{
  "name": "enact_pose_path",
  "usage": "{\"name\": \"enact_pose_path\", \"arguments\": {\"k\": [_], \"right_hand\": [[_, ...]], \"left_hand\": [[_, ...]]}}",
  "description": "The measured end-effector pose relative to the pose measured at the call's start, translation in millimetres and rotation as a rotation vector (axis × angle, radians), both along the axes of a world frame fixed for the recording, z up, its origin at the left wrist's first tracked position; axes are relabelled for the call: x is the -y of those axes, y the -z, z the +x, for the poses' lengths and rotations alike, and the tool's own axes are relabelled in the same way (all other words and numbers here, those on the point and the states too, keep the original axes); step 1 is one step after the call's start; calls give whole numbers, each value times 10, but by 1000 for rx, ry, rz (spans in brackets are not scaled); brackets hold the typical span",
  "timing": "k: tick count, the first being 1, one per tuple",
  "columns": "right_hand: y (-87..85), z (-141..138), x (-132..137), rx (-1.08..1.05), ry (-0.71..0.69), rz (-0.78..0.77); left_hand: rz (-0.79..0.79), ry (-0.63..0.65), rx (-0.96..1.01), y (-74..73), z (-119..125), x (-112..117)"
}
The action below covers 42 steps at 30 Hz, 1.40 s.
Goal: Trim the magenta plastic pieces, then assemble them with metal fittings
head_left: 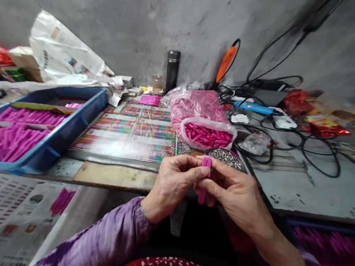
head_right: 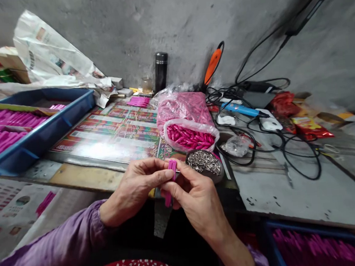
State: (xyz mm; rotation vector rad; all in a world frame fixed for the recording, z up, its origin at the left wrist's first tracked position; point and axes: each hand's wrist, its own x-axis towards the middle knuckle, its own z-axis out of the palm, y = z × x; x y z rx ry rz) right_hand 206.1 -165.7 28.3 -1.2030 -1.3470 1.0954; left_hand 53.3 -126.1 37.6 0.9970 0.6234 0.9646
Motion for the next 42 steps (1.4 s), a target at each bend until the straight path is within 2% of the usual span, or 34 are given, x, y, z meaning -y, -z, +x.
{"name": "enact_pose_path", "arguments": {"k": [5, 12, 22, 28, 30, 32, 34, 37, 39, 42], "right_hand": [[-137, -14, -275, -48, -23, 91], [-180, -19, -433, -38, -33, 135], [-73, -31, -486, -40, 0, 150], [120, -17, -377, 32, 5, 146], [158, 16, -285, 59, -42, 93], [163, 61, -186, 57, -84, 56], [142, 103, -92, 64, -113, 75], [101, 133, 24, 100, -203, 80], [92, 136, 79, 81, -273, 10], [116, 150, 116, 61, -297, -53]], "left_hand": [[93, -57, -21, -125, 22, -217], [134, -84, -3, -125, 38, -376], [154, -106, -21, -69, 50, -419], [160, -61, -26, 100, 17, -343], [123, -15, -48, 184, -38, -275], [50, 92, -77, 264, -115, -193], [-23, 223, -110, 332, -197, -114], [-68, 350, -170, 396, -291, -24], [-82, 392, -206, 409, -317, 16], [-86, 389, -232, 400, -290, 63]]}}
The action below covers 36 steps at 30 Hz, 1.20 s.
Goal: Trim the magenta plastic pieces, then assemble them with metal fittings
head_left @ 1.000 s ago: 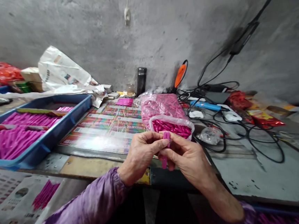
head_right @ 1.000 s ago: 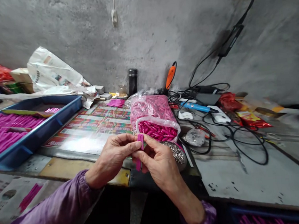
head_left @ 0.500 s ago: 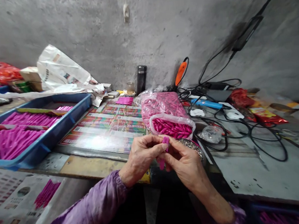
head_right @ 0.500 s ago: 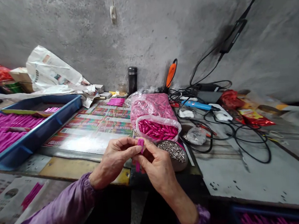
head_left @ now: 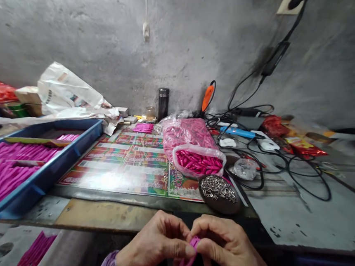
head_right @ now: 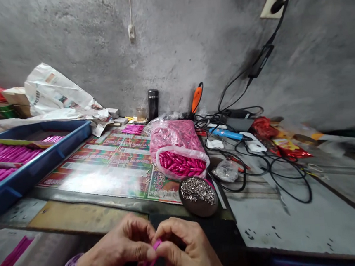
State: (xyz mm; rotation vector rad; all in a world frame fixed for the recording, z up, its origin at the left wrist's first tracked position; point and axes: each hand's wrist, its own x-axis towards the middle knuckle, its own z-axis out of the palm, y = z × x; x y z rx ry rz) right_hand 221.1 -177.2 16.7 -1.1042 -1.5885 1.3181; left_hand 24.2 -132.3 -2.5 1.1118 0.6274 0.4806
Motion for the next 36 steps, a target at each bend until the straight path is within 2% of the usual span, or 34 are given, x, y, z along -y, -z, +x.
{"name": "enact_pose_path", "arguments": {"k": [2, 4, 9, 12, 15, 19, 21, 24, 25, 31, 36], "right_hand": [[32, 21, 0, 24, 39, 20], [70, 40, -10, 35, 109, 47], [214, 23, -52, -29, 261, 124], [312, -12, -77, -60, 281, 135], [328, -4, -103, -19, 258, 119], [166, 166, -227, 225, 185, 148], [56, 313, -376, 418, 240, 259], [-56, 534, -713, 833, 306, 545], [-74, 593, -844, 895, 304, 570], [-19, 740, -1526, 1174, 259, 545], [94, 754, -1751, 1359, 215, 484]], "left_hand": [[50, -66, -8, -1, 51, 30], [174, -170, -14, 22, 110, 57], [766, -393, -143, 182, 205, 72], [947, -447, -184, 276, 224, 48], [1026, -467, -214, 332, 230, 20], [1129, -488, -234, 383, 209, -11], [1144, -471, -271, 400, 182, -24], [1150, -445, -315, 403, 132, -47], [1154, -447, -314, 400, 115, -57], [1163, -463, -287, 382, 24, -124], [1160, -498, -270, 403, -4, -166]]}}
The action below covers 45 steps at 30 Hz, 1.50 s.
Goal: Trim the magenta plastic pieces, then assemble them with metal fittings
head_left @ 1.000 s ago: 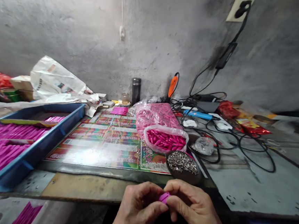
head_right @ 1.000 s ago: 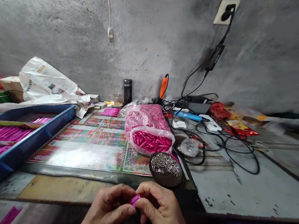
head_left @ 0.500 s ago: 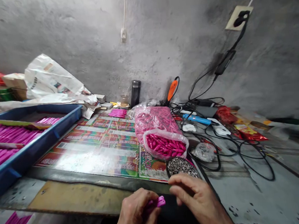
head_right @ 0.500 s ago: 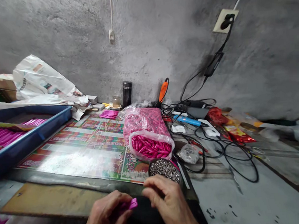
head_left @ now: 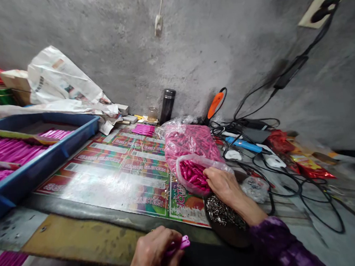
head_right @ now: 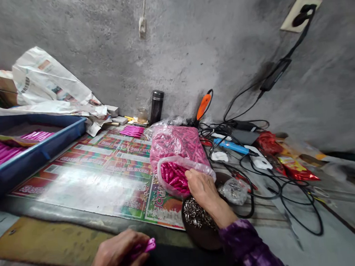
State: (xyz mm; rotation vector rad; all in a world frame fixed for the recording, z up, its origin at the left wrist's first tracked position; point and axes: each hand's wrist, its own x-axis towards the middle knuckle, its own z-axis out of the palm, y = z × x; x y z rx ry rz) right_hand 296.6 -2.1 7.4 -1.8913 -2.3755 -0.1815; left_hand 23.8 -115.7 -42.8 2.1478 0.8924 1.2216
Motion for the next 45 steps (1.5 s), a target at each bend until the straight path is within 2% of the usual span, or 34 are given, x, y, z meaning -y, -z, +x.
{"name": "enact_pose_path", "arguments": {"k": [7, 13, 17, 20, 21, 23, 27, 31, 38, 45], "right_hand": [[41, 9, -38, 39, 58, -35], [-111, -37, 108, -185, 97, 57], [-215, -140, 511, -444, 37, 53], [-193, -279, 963, -719, 10, -55], [-168, -333, 1119, -934, 32, -120], [-108, -439, 1404, -1222, 106, -202], [18, -595, 1793, -1454, 178, -307], [137, -661, 1982, -1538, 204, -385], [265, -723, 2128, -1544, 222, -384], [343, -744, 2196, -1529, 212, -365]], "left_hand": [[-43, 12, -36, 43, 2, -6], [-66, -6, -66, -9, -10, 44], [-97, -10, -40, -104, -10, 131], [-116, 1, -16, -166, 4, 208], [-126, 6, -12, -182, 8, 236], [-145, 19, -13, -208, 10, 296], [-165, 45, -25, -246, -6, 434], [-160, 63, -30, -234, -26, 554], [-146, 70, -52, -123, -59, 659], [-148, 71, -73, -74, -69, 685]]}}
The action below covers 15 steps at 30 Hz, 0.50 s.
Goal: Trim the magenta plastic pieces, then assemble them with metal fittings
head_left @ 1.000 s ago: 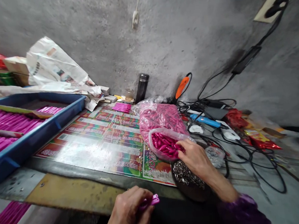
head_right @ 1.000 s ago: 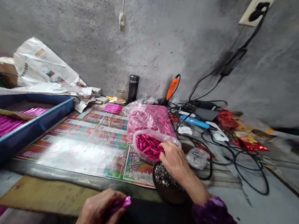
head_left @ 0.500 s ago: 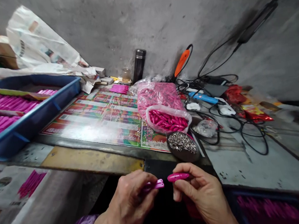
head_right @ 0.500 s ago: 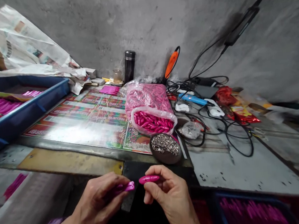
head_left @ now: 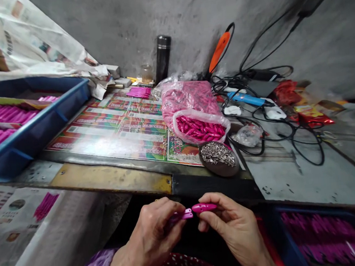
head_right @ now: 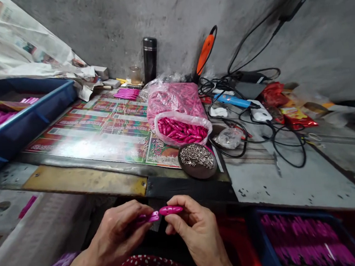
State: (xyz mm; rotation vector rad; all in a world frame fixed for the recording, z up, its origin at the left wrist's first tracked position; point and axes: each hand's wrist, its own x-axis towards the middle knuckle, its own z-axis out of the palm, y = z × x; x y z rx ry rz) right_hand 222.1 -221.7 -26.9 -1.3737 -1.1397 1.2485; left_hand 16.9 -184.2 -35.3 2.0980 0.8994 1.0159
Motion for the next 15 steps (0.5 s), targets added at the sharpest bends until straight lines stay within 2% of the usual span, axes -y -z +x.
{"name": "enact_pose_path", "arguments": {"k": [9, 15], "right_hand": [[153, -14, 34, -5, -24, -20], [158, -33, 48, -117, -24, -73]], "left_hand": [[-41, 17, -45, 102, -21, 34], [-86, 41, -68, 146, -29, 70]]}}
